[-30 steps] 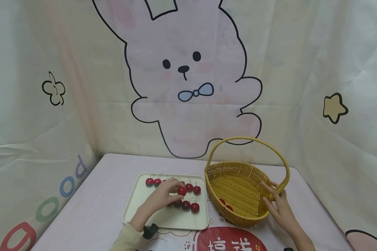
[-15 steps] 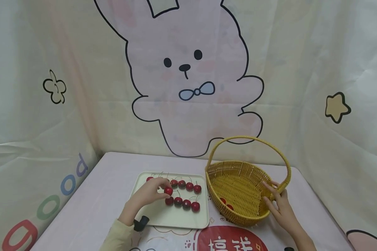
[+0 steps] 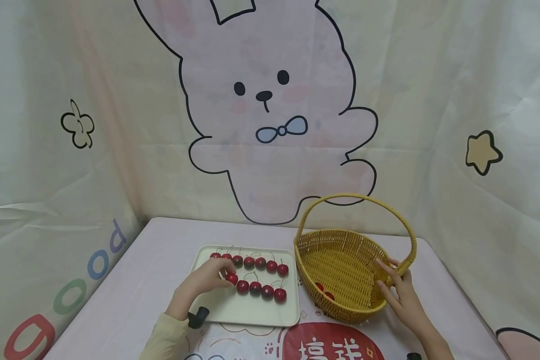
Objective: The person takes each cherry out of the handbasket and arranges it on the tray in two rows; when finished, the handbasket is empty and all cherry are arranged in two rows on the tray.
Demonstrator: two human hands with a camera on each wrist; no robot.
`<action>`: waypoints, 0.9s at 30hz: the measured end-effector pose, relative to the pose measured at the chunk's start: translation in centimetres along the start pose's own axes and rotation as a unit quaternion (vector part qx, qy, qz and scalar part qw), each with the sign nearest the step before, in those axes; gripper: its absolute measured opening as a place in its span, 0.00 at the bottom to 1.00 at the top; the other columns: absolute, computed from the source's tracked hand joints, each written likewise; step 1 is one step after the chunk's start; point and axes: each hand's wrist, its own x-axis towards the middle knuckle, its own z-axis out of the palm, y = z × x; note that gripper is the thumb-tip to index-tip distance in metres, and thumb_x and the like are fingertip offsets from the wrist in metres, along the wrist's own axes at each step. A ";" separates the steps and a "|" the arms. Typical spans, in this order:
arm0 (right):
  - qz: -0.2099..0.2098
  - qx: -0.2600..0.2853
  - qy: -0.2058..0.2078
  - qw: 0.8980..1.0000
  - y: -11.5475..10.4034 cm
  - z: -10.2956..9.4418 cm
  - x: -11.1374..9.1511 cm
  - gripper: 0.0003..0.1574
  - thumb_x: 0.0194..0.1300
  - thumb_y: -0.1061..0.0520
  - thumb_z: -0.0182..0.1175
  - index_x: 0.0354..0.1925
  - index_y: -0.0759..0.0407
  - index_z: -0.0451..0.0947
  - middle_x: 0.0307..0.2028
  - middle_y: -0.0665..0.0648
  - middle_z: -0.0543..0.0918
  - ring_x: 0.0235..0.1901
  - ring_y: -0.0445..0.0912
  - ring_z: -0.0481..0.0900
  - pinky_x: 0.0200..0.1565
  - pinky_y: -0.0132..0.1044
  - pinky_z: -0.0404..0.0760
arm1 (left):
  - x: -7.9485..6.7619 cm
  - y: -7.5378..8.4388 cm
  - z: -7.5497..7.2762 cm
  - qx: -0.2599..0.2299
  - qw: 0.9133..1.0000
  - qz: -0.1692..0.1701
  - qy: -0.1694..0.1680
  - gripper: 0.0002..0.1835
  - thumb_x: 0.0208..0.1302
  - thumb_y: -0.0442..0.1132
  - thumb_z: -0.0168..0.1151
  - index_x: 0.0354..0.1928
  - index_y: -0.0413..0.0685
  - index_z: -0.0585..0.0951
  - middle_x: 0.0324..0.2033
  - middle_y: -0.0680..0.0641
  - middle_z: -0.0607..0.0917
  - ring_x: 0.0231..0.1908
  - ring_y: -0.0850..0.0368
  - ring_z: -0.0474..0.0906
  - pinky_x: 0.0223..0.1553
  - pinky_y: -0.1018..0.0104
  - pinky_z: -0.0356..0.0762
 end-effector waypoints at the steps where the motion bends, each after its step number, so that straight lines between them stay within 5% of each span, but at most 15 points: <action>1: 0.001 0.000 0.000 1.000 0.0 0.0 0.0 0.34 0.62 0.63 0.58 0.66 0.53 0.62 0.61 0.69 0.54 0.53 0.57 0.61 0.39 0.26 0.69 | 0.0 -0.1 0.0 -0.002 1.000 0.000 -0.002 0.11 0.46 0.30 0.71 0.32 0.43 0.80 0.28 0.50 0.81 0.31 0.55 0.77 0.32 0.71 0.76; 27: 0.001 -0.002 0.003 1.000 -0.1 0.0 0.0 0.36 0.62 0.64 0.58 0.66 0.51 0.62 0.61 0.69 0.55 0.52 0.56 0.62 0.40 0.23 0.67 | 0.0 -1.4 1.1 -0.020 0.998 -0.057 -0.015 0.13 0.44 0.32 0.73 0.32 0.45 0.78 0.27 0.50 0.78 0.27 0.58 0.74 0.26 0.71 0.73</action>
